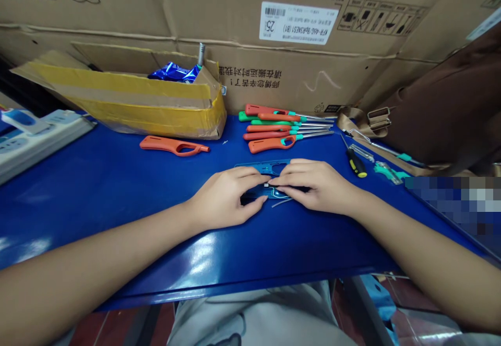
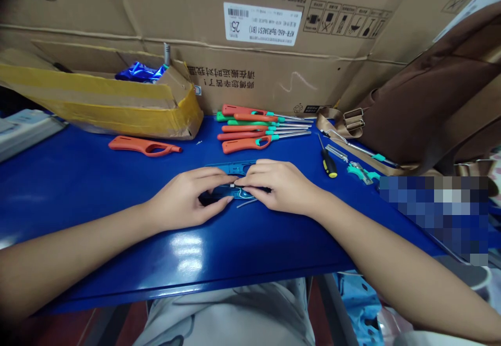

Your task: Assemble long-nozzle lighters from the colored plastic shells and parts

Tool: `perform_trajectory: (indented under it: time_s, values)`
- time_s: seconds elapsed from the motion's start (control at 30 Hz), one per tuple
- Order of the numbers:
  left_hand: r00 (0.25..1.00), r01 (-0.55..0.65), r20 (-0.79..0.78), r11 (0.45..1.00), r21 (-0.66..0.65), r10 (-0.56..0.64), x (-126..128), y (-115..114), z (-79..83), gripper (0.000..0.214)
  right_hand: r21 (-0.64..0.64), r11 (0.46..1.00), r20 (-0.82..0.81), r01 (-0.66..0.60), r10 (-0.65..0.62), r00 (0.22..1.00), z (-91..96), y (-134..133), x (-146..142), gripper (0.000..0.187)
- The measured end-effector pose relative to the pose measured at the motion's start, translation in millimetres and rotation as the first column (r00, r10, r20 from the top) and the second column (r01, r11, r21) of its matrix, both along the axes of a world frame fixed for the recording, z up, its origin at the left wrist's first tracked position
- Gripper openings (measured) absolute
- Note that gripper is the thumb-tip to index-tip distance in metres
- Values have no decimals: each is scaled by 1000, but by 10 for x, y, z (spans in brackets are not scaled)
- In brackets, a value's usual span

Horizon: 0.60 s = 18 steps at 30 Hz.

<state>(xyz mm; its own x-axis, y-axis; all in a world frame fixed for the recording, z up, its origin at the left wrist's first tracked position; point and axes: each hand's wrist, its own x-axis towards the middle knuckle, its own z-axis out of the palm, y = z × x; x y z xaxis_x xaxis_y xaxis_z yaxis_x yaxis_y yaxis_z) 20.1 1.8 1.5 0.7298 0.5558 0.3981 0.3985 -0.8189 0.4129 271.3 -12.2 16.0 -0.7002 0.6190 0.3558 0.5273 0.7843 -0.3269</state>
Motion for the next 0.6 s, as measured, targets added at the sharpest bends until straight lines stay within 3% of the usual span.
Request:
perform_trajectory:
  time_s: [0.37, 0.6]
  values:
    - [1000, 9, -15, 1000, -1, -9, -1, 1, -1, 33, -7, 1000, 97, -26, 26, 995, -10, 14, 21, 25]
    - [1000, 27, -11, 1000, 16, -27, -27, 3, 13, 33, 68, 997, 210, -32, 17, 978, 28, -22, -13, 27]
